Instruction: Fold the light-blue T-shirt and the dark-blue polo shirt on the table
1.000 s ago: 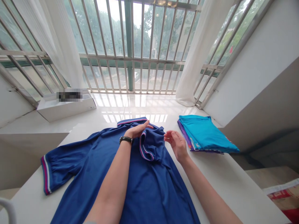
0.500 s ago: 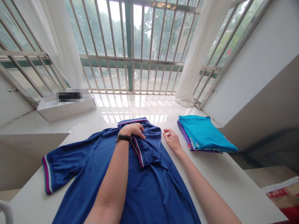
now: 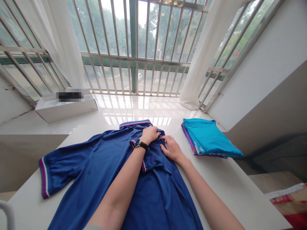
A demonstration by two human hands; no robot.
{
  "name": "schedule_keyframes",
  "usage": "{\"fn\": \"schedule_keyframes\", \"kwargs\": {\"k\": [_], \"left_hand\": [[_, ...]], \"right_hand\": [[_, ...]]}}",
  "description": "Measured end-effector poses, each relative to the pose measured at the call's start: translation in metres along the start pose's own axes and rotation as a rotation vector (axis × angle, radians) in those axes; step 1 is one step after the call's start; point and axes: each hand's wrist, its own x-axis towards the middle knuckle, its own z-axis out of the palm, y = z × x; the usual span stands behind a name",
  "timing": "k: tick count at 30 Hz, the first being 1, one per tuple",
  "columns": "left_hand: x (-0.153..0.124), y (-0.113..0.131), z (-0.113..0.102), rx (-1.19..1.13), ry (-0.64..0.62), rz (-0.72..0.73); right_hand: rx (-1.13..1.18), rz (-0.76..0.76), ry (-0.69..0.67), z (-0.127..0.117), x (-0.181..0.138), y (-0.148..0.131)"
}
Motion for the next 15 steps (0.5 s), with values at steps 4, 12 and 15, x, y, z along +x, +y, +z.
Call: {"fn": "schedule_keyframes", "kwargs": {"k": [4,12,15], "left_hand": [[0.008,-0.006,-0.002,-0.157,0.039,0.017],[0.009,-0.013,0.006,-0.321,0.076,0.009],[0.008,-0.008,0.008,-0.379,0.090,0.015]], "right_hand": [[-0.006,0.089,0.000,0.001,0.000,0.002],[-0.058,0.126,-0.030,-0.001,0.001,-0.006],[-0.066,0.151,-0.024,-0.003,0.001,-0.006]]}}
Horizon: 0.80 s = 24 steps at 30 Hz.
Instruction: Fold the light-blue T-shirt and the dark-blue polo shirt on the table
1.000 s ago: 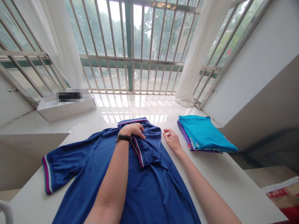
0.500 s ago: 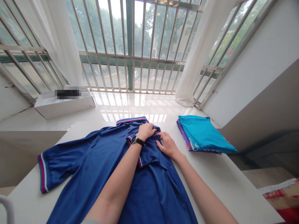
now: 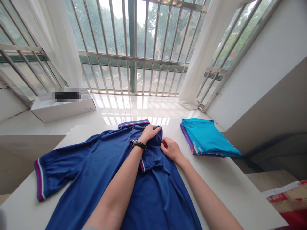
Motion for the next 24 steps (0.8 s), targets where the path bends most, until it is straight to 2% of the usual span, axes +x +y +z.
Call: {"fn": "schedule_keyframes", "kwargs": {"k": [4,8,13,16,20,24], "left_hand": [[0.000,0.005,-0.001,-0.062,-0.011,0.012],[0.001,0.004,-0.004,0.000,-0.047,0.017],[0.001,-0.002,-0.025,0.175,-0.243,-0.007],[0.000,-0.005,-0.048,0.293,-0.342,-0.040],[-0.004,-0.002,-0.076,0.446,-0.383,-0.121],[-0.012,0.009,-0.091,0.525,-0.495,-0.206]], "right_hand": [[-0.048,0.117,0.045,-0.004,0.001,0.001],[-0.135,0.219,0.053,-0.009,0.002,0.001],[-0.213,0.344,0.052,-0.009,0.002,0.000],[-0.160,0.308,0.094,-0.006,0.001,0.001],[-0.033,0.171,0.167,-0.002,0.000,0.005],[-0.023,0.079,0.135,0.000,0.001,0.009]]}}
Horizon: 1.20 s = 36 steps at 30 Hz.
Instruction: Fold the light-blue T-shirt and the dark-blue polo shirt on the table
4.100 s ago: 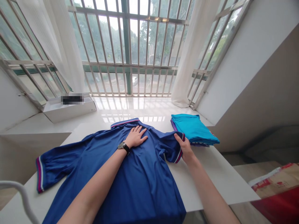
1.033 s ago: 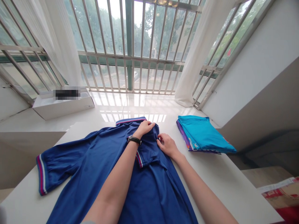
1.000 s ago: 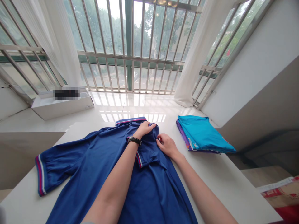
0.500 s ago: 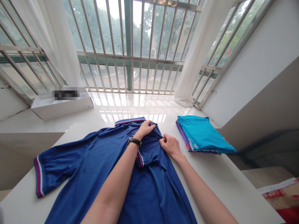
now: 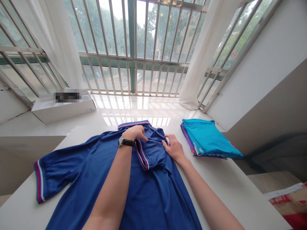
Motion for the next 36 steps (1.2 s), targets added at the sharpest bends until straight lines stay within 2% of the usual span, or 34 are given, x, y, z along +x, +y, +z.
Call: {"fn": "schedule_keyframes", "kwargs": {"k": [3,7,12,15,18,25,32,36], "left_hand": [[-0.008,0.004,-0.004,0.021,-0.064,-0.001],[-0.016,0.006,-0.011,0.038,-0.109,0.014],[-0.041,0.002,-0.032,-0.005,0.010,0.035],[-0.046,0.004,-0.036,0.018,0.063,0.003],[-0.031,0.011,-0.023,0.088,0.124,-0.018],[0.014,0.034,0.027,0.131,0.254,-0.003],[0.023,0.037,0.033,0.129,0.367,0.057],[0.025,0.025,0.033,0.128,0.274,0.071]], "right_hand": [[-0.043,-0.016,-0.051,0.002,0.001,0.001],[-0.129,0.039,-0.071,0.003,0.002,0.000],[-0.144,0.065,-0.086,0.000,0.002,-0.002],[-0.157,0.056,-0.081,0.000,0.002,-0.002],[-0.179,0.040,-0.066,0.002,0.002,-0.001],[-0.179,0.020,-0.057,0.002,0.001,-0.001],[-0.178,0.012,-0.062,0.003,0.001,0.001],[-0.102,-0.006,-0.017,0.003,0.001,0.002]]}}
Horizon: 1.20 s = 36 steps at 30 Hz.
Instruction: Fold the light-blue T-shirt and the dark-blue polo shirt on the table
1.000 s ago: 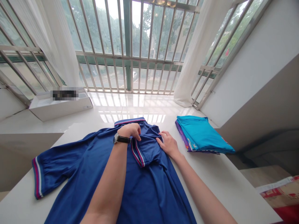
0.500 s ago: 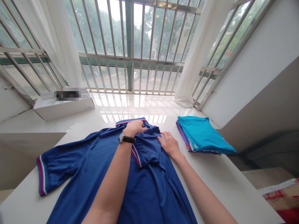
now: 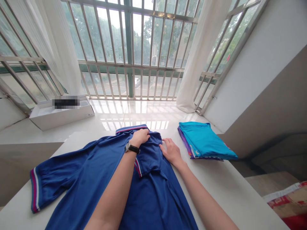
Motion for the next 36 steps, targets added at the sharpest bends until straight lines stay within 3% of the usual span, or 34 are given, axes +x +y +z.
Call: {"fn": "schedule_keyframes", "kwargs": {"k": [5,8,12,18,23,27,30,36], "left_hand": [[-0.009,-0.003,-0.012,-0.019,-0.079,0.055],[-0.022,0.006,-0.024,-0.007,-0.022,0.075],[-0.049,0.005,-0.029,0.032,-0.027,0.080],[-0.100,-0.031,-0.006,0.075,-0.170,0.051],[-0.130,-0.041,0.026,0.049,-0.149,0.053],[-0.135,-0.038,0.035,0.038,-0.147,0.113],[-0.134,-0.035,0.040,0.019,-0.074,0.147],[-0.143,-0.029,0.048,-0.041,0.158,0.135]], "right_hand": [[0.176,-0.227,0.084,-0.005,-0.004,-0.009],[0.184,-0.312,-0.002,-0.004,-0.006,-0.013],[0.136,-0.307,-0.164,0.001,-0.008,-0.012],[-0.013,-0.280,-0.337,-0.003,-0.013,-0.014],[-0.079,-0.245,-0.381,-0.012,-0.028,-0.018],[-0.085,-0.233,-0.329,-0.017,-0.047,-0.014],[-0.037,-0.228,-0.231,-0.017,-0.053,-0.009],[-0.001,-0.156,0.066,-0.008,-0.023,-0.005]]}}
